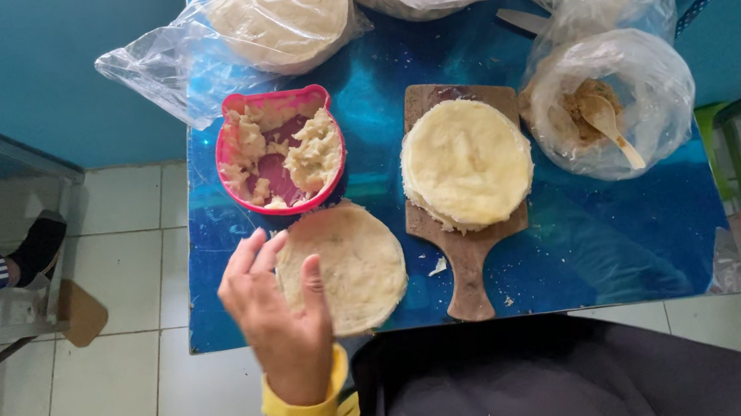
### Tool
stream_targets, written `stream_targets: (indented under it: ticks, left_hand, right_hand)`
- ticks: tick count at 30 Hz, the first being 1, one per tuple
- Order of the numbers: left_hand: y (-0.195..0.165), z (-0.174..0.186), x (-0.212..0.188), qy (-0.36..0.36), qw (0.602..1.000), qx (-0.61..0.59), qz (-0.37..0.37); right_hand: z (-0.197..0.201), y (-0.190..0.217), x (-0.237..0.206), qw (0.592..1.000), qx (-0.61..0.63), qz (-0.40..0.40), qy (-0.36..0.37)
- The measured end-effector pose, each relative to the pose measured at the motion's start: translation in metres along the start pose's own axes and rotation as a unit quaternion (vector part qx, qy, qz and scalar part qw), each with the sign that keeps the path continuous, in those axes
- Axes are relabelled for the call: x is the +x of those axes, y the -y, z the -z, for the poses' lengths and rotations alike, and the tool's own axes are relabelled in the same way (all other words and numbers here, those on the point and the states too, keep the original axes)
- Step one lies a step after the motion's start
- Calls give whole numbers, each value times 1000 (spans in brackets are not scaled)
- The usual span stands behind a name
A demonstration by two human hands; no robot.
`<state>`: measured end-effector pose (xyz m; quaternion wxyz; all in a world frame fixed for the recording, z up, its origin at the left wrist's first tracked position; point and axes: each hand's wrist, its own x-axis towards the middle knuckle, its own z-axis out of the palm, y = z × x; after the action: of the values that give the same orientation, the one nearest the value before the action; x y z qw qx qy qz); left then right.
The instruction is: The person stretches and flattens pieces of soft dough by hand, then lays each flattened piece over a round filled pastry base on a wooden board and presses the edges to seal it. They repeat this wrapping cycle for successive dough pieces, taking new dough from plastic bags on the table.
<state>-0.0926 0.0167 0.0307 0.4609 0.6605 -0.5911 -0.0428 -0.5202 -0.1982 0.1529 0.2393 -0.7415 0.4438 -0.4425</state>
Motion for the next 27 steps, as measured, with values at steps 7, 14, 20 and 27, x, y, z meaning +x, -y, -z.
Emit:
stream_targets:
  ticks: [7, 14, 20, 27]
  left_hand:
    - [27, 6, 0, 89, 980, 153, 88]
    - [34, 3, 9, 158, 972, 132, 112]
    - [24, 1, 7, 167, 976, -81, 118]
    - [-8, -13, 26, 314, 751, -540, 214]
  right_hand:
    - [-14, -84, 56, 951, -285, -115, 27]
    - [-41, -74, 60, 841, -498, 210, 24]
    - [-60, 3, 8, 931, -303, 204, -19]
    - [-123, 104, -65, 968, -180, 170, -34]
